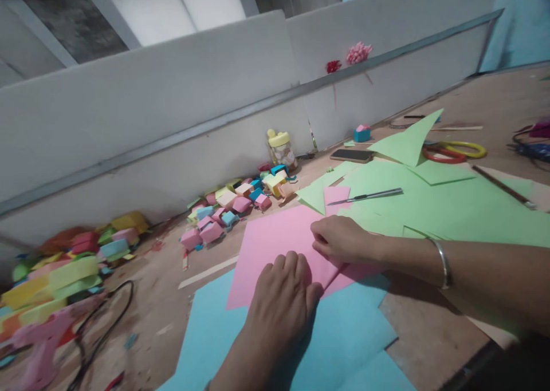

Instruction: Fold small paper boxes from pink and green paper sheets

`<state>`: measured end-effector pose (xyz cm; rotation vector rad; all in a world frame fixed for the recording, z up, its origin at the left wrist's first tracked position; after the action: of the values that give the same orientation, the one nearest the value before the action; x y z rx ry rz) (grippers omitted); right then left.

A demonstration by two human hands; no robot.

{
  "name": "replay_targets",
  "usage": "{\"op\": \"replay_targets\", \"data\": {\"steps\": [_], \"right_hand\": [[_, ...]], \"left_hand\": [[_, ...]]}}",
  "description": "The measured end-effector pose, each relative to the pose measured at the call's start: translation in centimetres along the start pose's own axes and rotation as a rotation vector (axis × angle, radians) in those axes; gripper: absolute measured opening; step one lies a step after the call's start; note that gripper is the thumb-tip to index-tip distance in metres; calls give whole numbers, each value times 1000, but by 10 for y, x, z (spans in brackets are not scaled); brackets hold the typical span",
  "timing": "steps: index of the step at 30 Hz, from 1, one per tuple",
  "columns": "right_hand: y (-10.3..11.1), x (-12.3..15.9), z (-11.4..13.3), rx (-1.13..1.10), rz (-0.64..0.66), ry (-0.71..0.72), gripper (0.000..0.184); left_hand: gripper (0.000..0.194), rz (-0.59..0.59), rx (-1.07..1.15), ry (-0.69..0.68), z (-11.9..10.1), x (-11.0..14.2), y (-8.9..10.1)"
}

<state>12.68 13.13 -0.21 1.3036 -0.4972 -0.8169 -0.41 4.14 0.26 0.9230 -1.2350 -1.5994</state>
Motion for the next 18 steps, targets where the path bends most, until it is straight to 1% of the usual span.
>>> {"op": "replay_targets", "data": {"steps": [5,13,18], "right_hand": [[-1,0,-1,5,6,5,15],[-2,1,0,2,7,11,16],[0,2,1,-5,20,12,17]], "left_hand": [[22,-3,5,52,-1,2,0],[46,14,20,120,5,18,-13],[49,49,136,195,9,32,-15]]}}
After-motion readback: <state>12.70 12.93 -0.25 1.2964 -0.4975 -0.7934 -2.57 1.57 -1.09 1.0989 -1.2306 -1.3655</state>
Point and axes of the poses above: each hand's wrist, its own x-axis away from the middle knuckle, its own y-axis out of the back of the hand, z = x × y, the point moved 2 cm from there along -x, towards the middle knuckle, and after that the axes turned 5 degrees about y, right-handed, at the moved point
